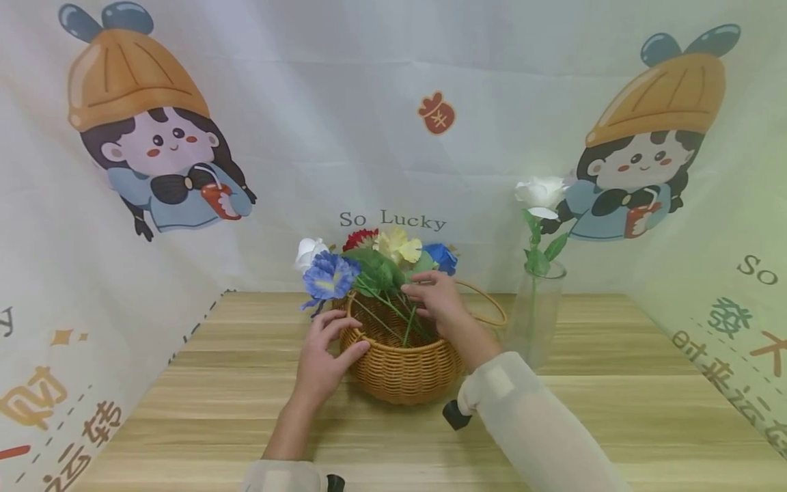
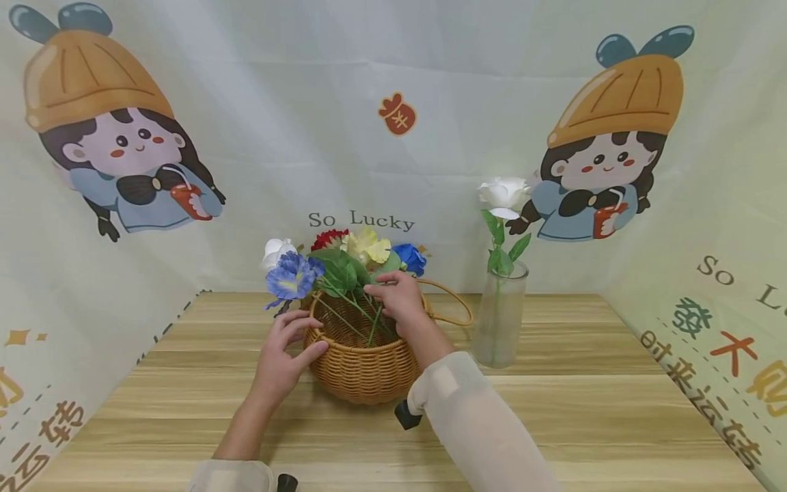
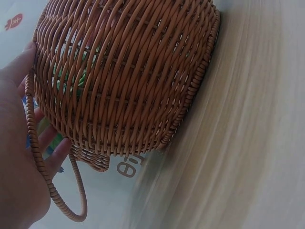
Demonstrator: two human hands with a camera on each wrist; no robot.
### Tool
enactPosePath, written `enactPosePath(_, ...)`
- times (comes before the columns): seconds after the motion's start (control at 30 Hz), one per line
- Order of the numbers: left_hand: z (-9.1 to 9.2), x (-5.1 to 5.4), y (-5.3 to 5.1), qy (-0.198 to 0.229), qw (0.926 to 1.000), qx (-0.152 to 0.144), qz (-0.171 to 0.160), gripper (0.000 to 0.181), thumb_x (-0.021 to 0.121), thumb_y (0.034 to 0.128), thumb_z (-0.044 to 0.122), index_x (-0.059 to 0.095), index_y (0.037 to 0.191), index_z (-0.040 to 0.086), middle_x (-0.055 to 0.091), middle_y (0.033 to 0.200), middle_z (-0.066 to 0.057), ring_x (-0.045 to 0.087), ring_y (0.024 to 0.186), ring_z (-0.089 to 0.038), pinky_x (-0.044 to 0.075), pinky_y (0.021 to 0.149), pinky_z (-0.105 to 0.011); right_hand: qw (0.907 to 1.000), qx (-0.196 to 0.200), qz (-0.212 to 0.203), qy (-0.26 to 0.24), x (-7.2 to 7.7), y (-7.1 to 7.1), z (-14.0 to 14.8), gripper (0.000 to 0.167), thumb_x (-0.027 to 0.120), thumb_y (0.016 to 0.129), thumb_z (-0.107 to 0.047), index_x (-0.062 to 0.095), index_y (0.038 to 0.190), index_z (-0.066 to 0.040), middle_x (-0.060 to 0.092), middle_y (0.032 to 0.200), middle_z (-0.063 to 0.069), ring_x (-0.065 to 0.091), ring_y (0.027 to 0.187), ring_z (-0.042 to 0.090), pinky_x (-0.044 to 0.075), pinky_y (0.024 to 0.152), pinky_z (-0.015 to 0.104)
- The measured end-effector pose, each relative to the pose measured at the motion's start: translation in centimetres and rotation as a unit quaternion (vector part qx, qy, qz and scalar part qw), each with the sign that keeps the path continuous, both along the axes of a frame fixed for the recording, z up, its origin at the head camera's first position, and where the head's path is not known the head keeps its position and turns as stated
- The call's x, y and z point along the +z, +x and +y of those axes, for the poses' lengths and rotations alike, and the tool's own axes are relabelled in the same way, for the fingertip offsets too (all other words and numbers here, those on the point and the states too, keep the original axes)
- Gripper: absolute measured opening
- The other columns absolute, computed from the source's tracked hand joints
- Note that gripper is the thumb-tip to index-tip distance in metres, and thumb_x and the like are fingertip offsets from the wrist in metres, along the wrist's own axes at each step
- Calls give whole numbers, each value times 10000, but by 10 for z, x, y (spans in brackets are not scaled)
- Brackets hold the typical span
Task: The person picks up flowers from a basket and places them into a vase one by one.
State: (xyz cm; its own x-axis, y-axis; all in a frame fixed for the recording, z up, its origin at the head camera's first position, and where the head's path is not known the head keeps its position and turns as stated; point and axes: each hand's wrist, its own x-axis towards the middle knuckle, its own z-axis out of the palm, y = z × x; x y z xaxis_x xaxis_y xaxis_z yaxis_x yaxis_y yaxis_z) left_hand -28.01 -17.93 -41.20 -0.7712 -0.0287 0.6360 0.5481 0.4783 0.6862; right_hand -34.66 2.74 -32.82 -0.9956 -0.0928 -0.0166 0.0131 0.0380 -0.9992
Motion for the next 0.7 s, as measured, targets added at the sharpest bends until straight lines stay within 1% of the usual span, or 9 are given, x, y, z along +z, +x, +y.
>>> enactPosePath(0.23,0,1,1,17,10000,2,-3,300,823,786,230,705,1033,108,523,1298,-142,467,1203,-275,450,916,-478,9999,112,-126,22,1,0,-1,365,693,906,-110,573,1238,-14,596,1239,178,560,1165,347,454,968,502)
enactPosePath(0.4,0,2,1,33,10000,-6,-25,296,821,789,240,706,1031,116,525,1297,-116,470,1199,-274,454,915,-479,9992,119,-170,332,1,1,-2,356,681,913,-108,577,1236,0,603,1213,172,560,1156,355,462,959,489)
enactPosePath(0.53,-1,1,2,60,10000,-7,-56,302,821,790,243,706,1035,108,523,1296,-96,471,1200,-271,455,919,-493,9972,76,-224,710,0,1,-3,318,675,916,-112,593,1200,7,624,1133,155,591,1087,346,495,907,466)
enactPosePath(0.7,-1,2,1,52,10000,-8,-36,287,823,789,250,707,1030,145,526,1296,-98,471,1201,-268,455,914,-493,9936,18,-230,1101,0,0,-4,237,677,914,-113,619,1115,-1,632,1034,122,619,970,314,520,842,450)
